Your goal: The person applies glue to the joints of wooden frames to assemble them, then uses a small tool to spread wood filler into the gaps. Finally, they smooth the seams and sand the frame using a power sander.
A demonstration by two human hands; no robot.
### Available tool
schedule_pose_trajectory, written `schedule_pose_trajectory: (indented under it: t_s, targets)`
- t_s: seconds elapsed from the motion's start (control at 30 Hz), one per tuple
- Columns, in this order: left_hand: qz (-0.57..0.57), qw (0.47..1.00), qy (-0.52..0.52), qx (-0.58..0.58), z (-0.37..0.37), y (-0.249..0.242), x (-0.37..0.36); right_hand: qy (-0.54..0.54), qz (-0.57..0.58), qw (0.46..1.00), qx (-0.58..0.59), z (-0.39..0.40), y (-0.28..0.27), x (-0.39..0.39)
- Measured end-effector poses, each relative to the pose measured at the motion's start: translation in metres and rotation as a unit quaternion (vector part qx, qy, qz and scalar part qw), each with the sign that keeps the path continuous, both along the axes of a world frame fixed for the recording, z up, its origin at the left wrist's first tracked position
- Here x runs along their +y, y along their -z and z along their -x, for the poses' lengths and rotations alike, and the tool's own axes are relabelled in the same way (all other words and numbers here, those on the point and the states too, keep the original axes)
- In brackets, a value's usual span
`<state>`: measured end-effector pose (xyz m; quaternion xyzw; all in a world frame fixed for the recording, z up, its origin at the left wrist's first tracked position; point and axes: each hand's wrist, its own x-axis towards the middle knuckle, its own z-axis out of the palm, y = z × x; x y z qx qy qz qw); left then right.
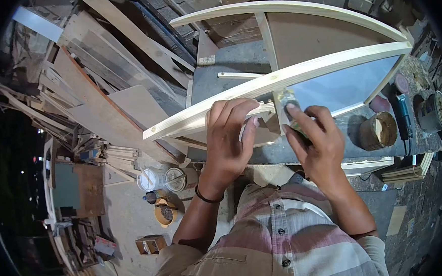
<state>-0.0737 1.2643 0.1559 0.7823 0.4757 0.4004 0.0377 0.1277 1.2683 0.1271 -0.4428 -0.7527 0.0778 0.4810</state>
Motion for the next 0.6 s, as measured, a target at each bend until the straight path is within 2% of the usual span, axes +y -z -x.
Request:
schedule_pose_trajectory:
  t_s: [0.6]
  targets:
    - [-0.002, 1.0, 0.005, 0.006, 0.002, 0.001, 0.001, -0.025, 0.032, 0.999, -0.027, 0.007, 0.016, -0.021]
